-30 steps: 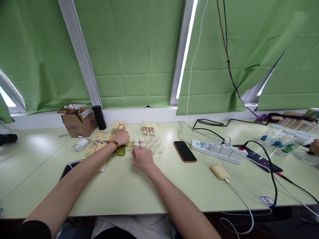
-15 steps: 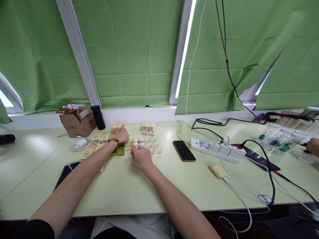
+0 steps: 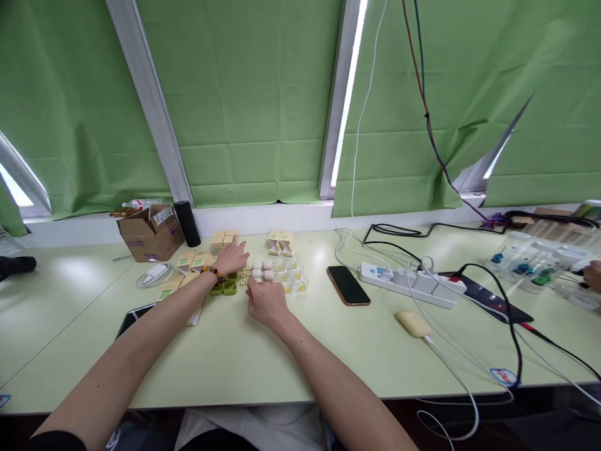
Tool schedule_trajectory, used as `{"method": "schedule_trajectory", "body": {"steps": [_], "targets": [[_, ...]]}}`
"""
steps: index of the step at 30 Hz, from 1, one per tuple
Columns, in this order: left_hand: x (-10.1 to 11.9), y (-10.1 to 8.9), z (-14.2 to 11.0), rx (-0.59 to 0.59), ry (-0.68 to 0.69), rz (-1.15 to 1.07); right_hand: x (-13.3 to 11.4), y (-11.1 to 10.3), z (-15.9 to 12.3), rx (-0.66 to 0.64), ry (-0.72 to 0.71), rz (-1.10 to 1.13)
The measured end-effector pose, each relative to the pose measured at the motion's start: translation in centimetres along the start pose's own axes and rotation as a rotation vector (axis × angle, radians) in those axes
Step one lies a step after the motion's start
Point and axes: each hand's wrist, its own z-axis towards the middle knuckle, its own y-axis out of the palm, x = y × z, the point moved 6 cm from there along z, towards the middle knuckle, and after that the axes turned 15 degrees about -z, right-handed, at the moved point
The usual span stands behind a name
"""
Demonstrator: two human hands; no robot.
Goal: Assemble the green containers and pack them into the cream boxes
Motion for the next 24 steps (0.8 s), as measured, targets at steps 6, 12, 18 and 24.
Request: {"method": "schedule_trajectory", "body": {"steps": [6, 12, 18, 24], "targets": [[0.9, -4.0, -6.3, 0.127, 0.103, -0.101, -0.8, 0.1, -0.2, -0.016, -0.035, 0.005], [-0.4, -3.4, -12.4, 0.170, 0.127, -0.123, -2.2, 0.3, -0.7, -0.052, -0.135, -0.008], [-2.4, -0.5, -13.7, 0.040, 0.090, 0.064, -3.3, 1.0, -1.4, -0.149, -0.279, -0.032], [-3.0, -0.3, -13.6, 0.037, 0.069, 0.066, -3.0, 1.0, -1.5, -0.165, -0.291, -0.007]]}}
